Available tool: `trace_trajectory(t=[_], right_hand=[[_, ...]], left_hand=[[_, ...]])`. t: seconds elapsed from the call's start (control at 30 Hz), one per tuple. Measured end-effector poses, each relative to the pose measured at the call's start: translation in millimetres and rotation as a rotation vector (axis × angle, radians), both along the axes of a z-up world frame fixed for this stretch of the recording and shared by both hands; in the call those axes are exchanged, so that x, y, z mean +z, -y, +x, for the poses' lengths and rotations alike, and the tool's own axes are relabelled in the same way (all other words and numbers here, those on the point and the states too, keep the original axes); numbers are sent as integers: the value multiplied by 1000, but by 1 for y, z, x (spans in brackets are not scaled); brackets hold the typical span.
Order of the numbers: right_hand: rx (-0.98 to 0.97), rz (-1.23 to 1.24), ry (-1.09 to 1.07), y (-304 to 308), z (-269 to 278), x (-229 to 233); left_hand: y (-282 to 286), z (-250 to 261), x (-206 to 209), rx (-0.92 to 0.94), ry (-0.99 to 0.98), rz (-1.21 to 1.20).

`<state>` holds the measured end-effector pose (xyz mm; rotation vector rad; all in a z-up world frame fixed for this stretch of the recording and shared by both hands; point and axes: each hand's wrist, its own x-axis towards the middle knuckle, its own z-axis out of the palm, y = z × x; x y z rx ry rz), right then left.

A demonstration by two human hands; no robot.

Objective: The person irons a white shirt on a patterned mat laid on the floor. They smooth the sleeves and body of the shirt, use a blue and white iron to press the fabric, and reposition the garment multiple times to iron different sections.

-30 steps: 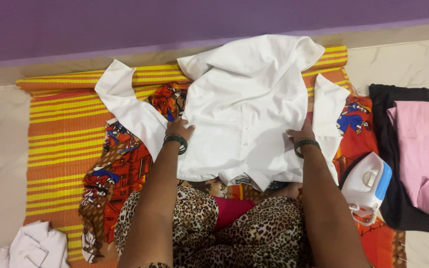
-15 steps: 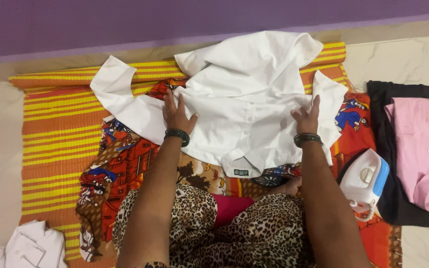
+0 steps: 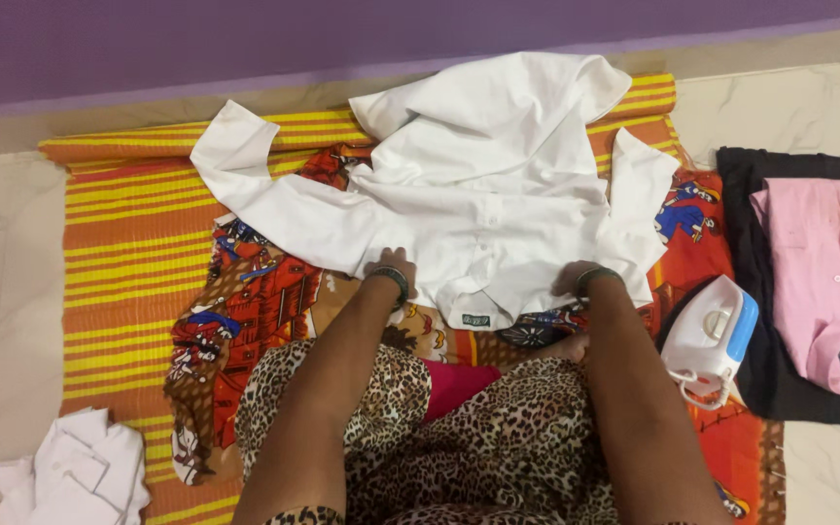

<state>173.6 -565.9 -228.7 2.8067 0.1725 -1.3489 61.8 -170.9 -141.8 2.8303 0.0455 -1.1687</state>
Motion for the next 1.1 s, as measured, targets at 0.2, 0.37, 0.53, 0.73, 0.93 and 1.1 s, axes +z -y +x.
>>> trace_trajectory(t=[0.2, 0.37, 0.53, 0.73, 0.93, 1.1], right_hand=[[-59, 22, 98, 12, -5, 17], [6, 371, -41, -15, -23, 23], [-1, 102, -208, -34, -34, 35], [-132, 425, 413, 4, -30, 79], [-529, 540, 850, 89, -87, 137], [-823, -10, 1058, 149, -146, 148]], left_hand=[[-8, -8, 1, 28, 5, 87], [16, -24, -23, -192, 370, -214], [68, -49, -17, -438, 463, -275], [106, -91, -11, -543, 375, -387], [125, -89, -39, -549, 382, -396], [134, -87, -56, -464, 399, -525]])
